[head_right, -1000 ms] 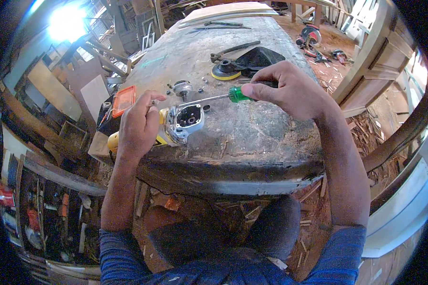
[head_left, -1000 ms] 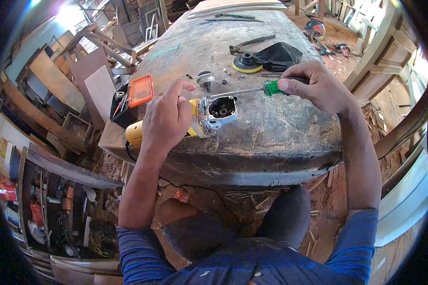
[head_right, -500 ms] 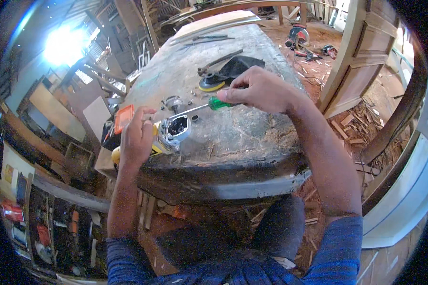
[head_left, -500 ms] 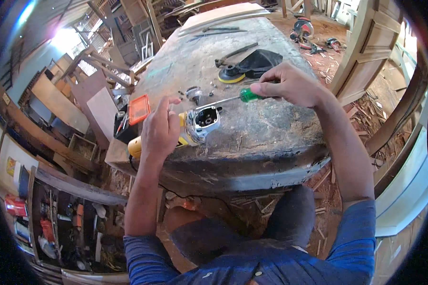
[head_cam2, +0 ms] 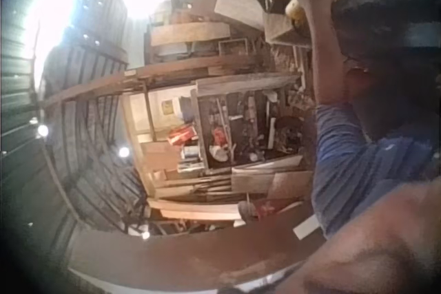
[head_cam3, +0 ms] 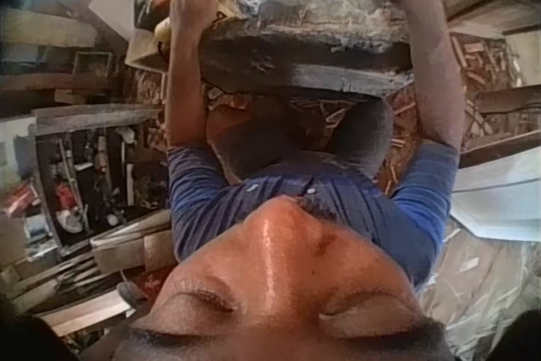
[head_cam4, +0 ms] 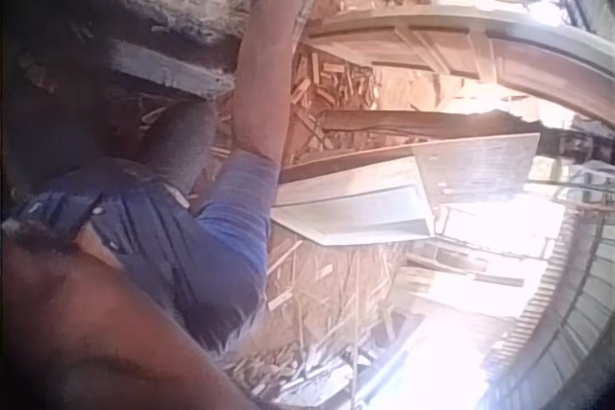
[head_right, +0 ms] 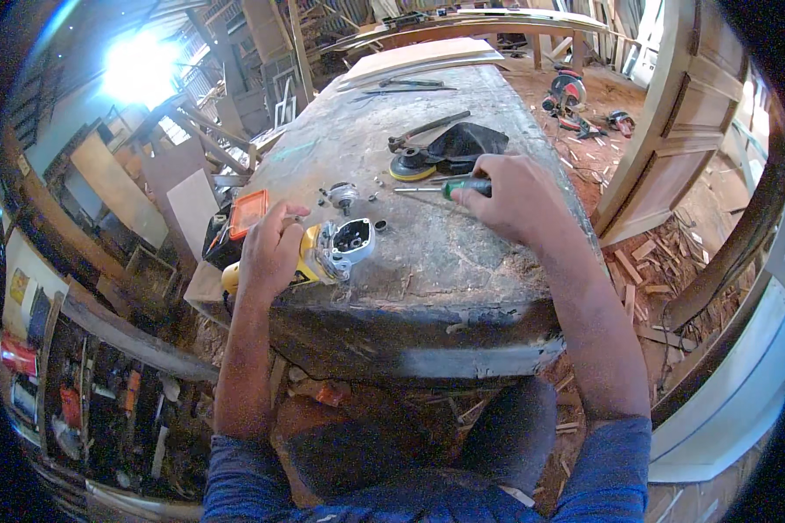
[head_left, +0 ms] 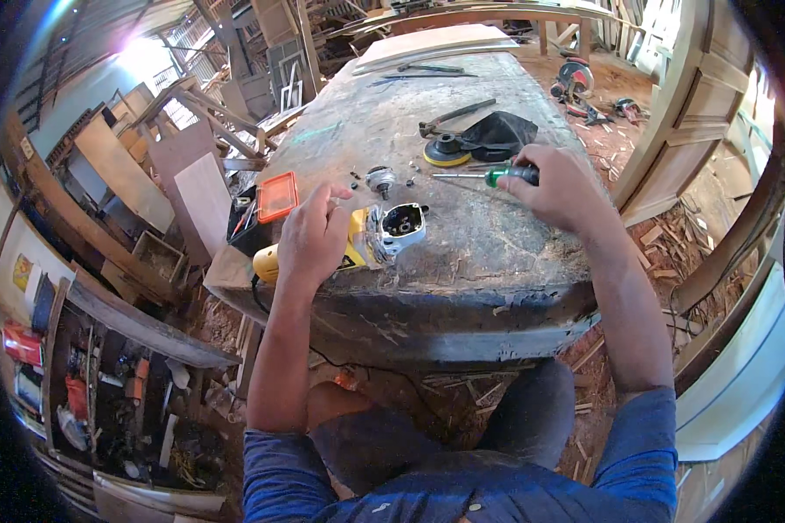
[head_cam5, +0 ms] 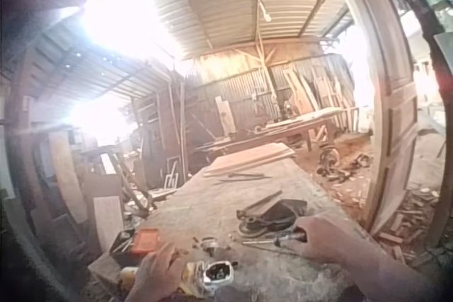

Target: The person disassembles an angle grinder by loosening and prying its gear head casing using a screwdriver, then removes the metal casing from the grinder body by hand.

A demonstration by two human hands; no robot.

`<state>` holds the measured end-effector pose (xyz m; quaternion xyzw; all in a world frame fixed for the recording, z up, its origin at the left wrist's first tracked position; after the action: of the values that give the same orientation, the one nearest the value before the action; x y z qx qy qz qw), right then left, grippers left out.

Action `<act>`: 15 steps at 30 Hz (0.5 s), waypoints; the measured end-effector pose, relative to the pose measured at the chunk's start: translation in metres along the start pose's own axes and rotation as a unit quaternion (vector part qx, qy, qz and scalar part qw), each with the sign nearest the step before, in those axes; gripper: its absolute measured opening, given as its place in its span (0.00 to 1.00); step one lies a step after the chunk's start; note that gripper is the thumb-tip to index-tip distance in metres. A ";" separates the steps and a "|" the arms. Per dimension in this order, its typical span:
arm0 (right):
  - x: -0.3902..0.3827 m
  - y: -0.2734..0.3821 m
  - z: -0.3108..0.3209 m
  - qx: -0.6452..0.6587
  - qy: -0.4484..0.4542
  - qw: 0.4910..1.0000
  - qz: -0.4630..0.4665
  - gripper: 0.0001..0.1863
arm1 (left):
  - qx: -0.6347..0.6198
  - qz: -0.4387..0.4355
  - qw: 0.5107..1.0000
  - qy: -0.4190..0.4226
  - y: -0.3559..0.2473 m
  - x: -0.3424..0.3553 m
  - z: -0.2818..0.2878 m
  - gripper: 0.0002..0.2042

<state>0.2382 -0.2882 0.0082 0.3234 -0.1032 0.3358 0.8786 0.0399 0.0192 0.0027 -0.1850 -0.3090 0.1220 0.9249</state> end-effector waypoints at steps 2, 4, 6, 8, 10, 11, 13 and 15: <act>-0.002 0.003 0.002 -0.015 0.038 0.999 -0.011 0.27 | 0.002 0.009 1.000 0.007 -0.001 -0.002 0.000 0.15; -0.002 0.000 -0.004 -0.069 0.064 0.996 0.004 0.25 | 0.007 0.012 1.000 0.007 -0.001 -0.002 -0.002 0.15; -0.006 0.001 -0.002 -0.059 0.066 0.996 -0.005 0.24 | 0.004 0.006 1.000 -0.004 -0.002 -0.003 -0.002 0.15; -0.008 0.006 0.000 -0.062 0.061 0.996 0.034 0.23 | 0.001 0.002 1.000 -0.013 -0.003 -0.003 -0.001 0.15; -0.008 0.006 0.000 -0.054 0.067 0.995 0.041 0.22 | -0.010 0.021 1.000 -0.015 0.000 -0.003 0.000 0.13; -0.008 0.008 0.000 -0.045 0.072 0.995 0.049 0.22 | -0.009 0.023 1.000 -0.018 0.004 -0.005 0.001 0.13; -0.008 0.011 0.000 -0.034 0.078 0.995 0.053 0.22 | -0.187 -0.019 0.979 -0.083 0.011 -0.010 0.007 0.12; -0.004 0.004 -0.002 -0.026 0.083 0.995 0.050 0.21 | -0.162 -0.026 0.983 -0.083 0.013 -0.015 0.013 0.13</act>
<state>0.2321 -0.2872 0.0073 0.2662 -0.0548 0.4025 0.8741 0.0185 0.0288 -0.0010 -0.3131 -0.4050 0.0611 0.8569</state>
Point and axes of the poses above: each hand's wrist, its own x-axis towards the middle knuckle, its own z-axis out of the back of the hand, y = z × x, the point moved 5 cm from there along x, towards the middle knuckle, and after that the axes turned 3 degrees about -z, right-handed, at the moved point
